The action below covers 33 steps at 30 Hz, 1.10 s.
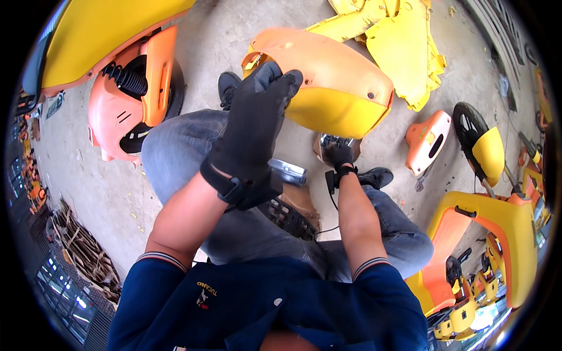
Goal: The person sits on the floor and uses a screwdriver to remove screws from a yellow scooter body panel. They then pick up a larger yellow plastic panel, inspect it, and use the screwdriver to remove additional fasteners from its edges.
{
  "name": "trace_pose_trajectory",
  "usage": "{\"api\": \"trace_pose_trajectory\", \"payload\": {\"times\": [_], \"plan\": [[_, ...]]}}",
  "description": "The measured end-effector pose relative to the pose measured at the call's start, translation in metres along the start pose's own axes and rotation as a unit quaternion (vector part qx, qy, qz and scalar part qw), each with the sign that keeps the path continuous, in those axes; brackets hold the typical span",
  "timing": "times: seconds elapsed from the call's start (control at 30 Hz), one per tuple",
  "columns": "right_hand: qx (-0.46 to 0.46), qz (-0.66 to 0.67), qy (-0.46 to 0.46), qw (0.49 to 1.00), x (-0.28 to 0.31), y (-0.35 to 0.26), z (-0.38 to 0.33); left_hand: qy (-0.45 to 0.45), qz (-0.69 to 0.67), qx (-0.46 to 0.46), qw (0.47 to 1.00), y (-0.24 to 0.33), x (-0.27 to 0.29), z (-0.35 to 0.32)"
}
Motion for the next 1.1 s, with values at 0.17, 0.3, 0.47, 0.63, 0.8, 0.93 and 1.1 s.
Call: {"api": "trace_pose_trajectory", "payload": {"times": [0.17,0.3,0.47,0.63,0.8,0.93,1.1], "plan": [[-0.054,0.203,0.041,0.977,0.006,0.002,0.004,0.016,-0.009,0.014,1.0,-0.004,0.0,0.005],[-0.004,0.766,0.126,0.63,-0.032,0.014,0.016,0.005,-0.033,0.022,0.999,-0.005,-0.002,0.01],[-0.136,0.227,0.04,0.963,0.025,-0.013,0.005,0.01,0.031,-0.013,0.999,-0.001,0.0,0.01],[-0.152,0.247,0.048,0.956,0.012,-0.01,0.013,0.031,-0.043,0.003,0.999,-0.004,-0.005,0.012],[-0.162,0.259,0.064,0.95,0.007,-0.007,0.014,0.023,-0.061,0.012,0.998,-0.006,-0.008,0.013],[-0.149,0.25,0.085,0.953,0.014,0.0,0.011,0.02,-0.056,0.0,0.998,-0.008,-0.006,0.013],[-0.091,0.221,0.114,0.964,0.031,0.001,-0.01,0.001,0.0,-0.018,1.0,0.0,-0.014,0.01]]}}
Point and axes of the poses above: each hand's wrist, its own z-axis towards the middle knuckle, its own x-axis out of the back of the hand, y = z × x, the point moved 7 cm from there along z, towards the middle knuckle, and after that the axes turned 15 degrees about -y, right-handed, at the moved point
